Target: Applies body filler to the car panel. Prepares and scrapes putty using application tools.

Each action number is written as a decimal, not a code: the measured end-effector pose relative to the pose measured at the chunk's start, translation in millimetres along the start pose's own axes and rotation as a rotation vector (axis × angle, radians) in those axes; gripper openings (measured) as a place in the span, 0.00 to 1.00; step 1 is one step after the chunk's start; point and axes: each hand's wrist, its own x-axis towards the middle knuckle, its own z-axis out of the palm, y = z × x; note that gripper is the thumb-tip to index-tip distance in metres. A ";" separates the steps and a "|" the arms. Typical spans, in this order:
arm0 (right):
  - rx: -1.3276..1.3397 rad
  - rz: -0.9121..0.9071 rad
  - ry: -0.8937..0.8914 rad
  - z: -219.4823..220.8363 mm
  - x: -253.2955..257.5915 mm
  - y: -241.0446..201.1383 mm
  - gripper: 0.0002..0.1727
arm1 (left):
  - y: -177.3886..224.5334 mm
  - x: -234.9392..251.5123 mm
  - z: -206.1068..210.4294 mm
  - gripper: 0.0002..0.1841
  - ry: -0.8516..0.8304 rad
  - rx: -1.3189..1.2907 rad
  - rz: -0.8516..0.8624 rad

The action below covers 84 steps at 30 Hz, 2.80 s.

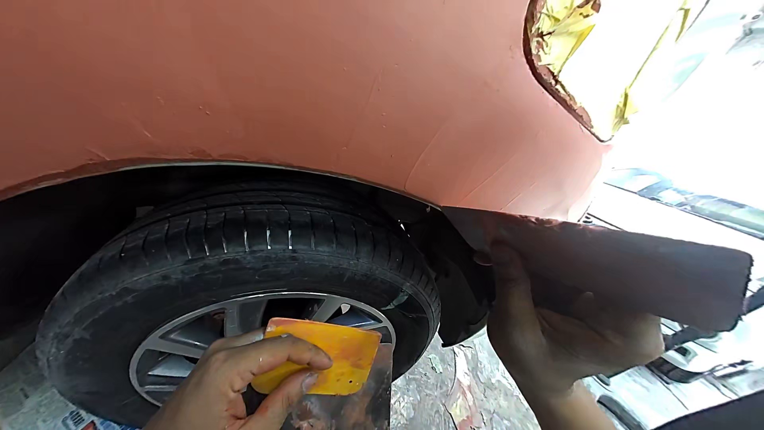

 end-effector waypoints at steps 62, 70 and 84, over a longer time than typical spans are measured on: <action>0.042 -0.102 -0.024 19.5 10.1 -1.0 0.17 | -12.9 -1.5 1.7 0.08 0.019 0.002 0.047; 0.076 -0.105 -0.078 24.9 21.3 -5.6 0.19 | -13.2 -0.8 0.1 0.08 0.043 0.015 0.073; 0.002 -0.110 -0.194 24.2 39.8 -15.3 0.18 | -3.9 1.9 -0.5 0.08 0.042 0.014 0.099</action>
